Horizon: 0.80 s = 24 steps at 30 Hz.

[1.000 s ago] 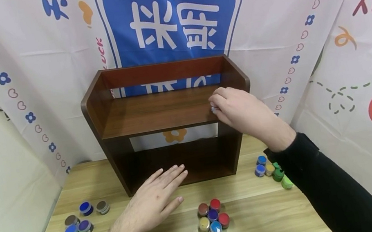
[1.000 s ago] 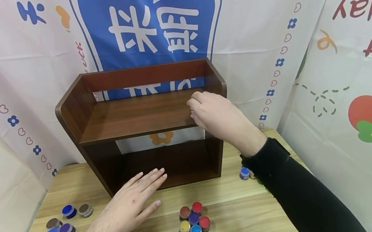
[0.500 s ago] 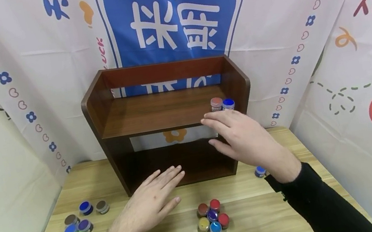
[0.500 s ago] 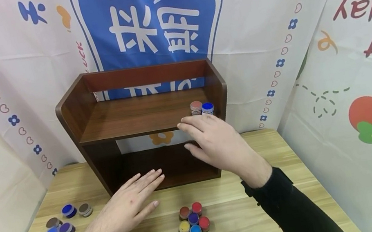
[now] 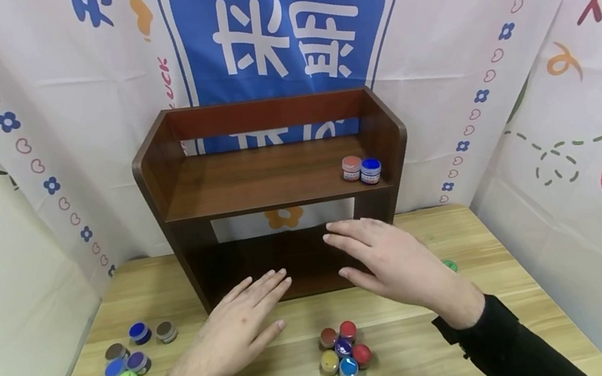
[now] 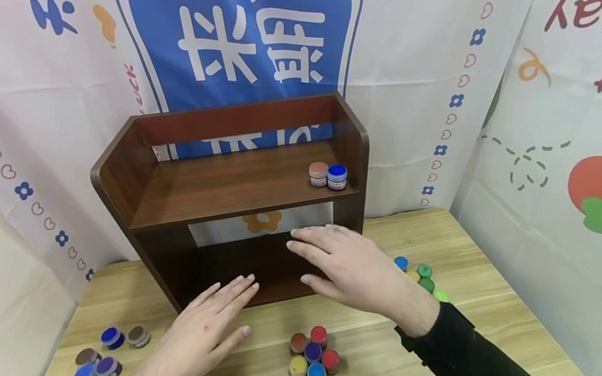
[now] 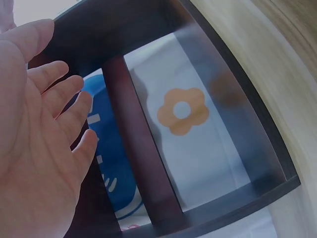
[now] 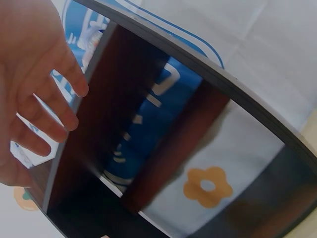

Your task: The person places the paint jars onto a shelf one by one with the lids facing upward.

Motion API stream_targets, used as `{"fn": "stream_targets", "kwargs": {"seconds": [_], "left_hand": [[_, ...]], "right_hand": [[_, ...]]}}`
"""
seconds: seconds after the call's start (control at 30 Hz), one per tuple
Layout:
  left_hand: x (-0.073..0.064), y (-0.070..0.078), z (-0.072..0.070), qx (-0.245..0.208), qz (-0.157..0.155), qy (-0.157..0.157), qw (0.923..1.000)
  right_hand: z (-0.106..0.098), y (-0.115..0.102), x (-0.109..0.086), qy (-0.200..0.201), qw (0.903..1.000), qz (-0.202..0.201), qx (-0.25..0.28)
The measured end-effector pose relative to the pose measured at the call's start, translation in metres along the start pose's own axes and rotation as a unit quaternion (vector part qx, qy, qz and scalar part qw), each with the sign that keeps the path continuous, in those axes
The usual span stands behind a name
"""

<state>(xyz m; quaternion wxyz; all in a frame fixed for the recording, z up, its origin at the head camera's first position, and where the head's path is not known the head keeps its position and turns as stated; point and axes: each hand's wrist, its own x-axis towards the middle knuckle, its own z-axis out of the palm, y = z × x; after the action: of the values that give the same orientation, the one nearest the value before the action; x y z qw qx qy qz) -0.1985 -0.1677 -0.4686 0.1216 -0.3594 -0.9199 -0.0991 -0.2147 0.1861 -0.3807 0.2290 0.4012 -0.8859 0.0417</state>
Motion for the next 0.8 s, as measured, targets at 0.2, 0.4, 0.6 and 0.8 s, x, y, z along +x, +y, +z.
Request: {"fn": "stream_targets", "kwargs": {"seconds": [0.2,0.4,0.6,0.8], "left_hand": [[-0.007,-0.007,-0.002,0.01,-0.016,0.005,0.9998],[-0.018,-0.015,-0.007,0.016,-0.039,0.003,0.9991],[-0.033,-0.025,-0.012,0.021,-0.063,0.002,0.9978],[-0.046,-0.036,-0.013,0.021,-0.076,0.004,0.9969]], "right_hand": [[0.017,-0.007,-0.008,-0.044,0.9988,0.013,0.02],[0.034,-0.013,-0.015,-0.089,0.9948,0.012,0.047],[0.05,-0.019,-0.021,-0.132,0.9882,0.006,0.077],[0.061,-0.024,-0.026,-0.161,0.983,0.0,0.088]]}}
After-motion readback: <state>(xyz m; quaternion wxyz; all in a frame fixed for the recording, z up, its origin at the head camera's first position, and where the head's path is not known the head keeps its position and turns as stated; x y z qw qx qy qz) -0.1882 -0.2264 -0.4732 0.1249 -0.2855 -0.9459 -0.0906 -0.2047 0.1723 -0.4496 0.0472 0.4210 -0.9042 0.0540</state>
